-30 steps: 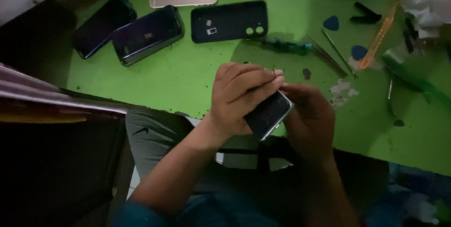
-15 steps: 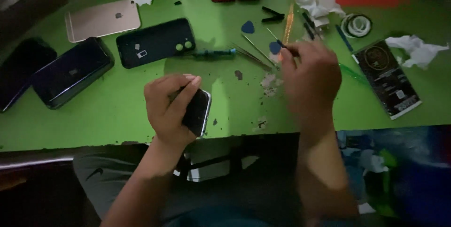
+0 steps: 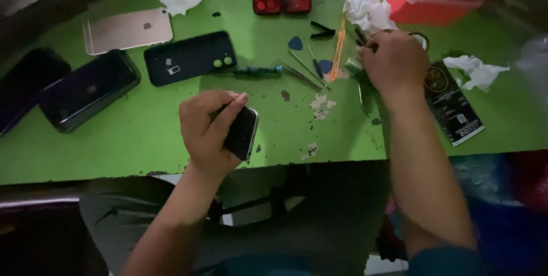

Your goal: Cleaning and inspecting a mobile phone casing and its components using a cloth and cleaning solution.

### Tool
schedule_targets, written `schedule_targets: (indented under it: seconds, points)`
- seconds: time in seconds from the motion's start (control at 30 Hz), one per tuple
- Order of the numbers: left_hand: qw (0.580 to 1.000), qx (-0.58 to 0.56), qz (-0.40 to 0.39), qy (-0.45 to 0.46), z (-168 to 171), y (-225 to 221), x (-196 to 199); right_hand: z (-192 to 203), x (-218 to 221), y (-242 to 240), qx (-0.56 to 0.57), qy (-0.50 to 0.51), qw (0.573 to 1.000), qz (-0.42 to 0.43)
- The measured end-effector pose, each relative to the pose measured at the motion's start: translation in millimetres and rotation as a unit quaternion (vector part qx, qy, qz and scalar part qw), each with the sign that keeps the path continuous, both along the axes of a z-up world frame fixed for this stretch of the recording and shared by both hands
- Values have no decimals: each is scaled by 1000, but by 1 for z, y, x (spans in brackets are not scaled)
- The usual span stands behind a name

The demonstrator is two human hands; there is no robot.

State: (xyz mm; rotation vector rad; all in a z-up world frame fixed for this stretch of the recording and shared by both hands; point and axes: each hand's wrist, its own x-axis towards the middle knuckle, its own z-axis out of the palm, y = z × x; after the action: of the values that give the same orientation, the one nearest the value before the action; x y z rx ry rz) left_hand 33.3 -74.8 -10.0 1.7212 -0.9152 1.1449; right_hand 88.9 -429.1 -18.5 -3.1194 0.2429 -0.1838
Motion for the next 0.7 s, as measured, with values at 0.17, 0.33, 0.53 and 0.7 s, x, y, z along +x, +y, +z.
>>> schedule_targets:
  seconds: [0.17, 0.33, 0.53, 0.7]
  points:
    - [1000, -4, -11, 13, 3, 1, 1, -3, -2, 2, -11, -42, 999, -2]
    - [1000, 3, 10, -7, -8, 3, 2, -8, 7, -7, -35, -6, 999, -1]
    - [996, 55, 26, 59, -2, 8, -9, 23, 7, 16, -40, 62, 997, -19]
    - [996, 69, -12, 49, 4, 13, -9, 60, -16, 43, 221, -16, 974, -52]
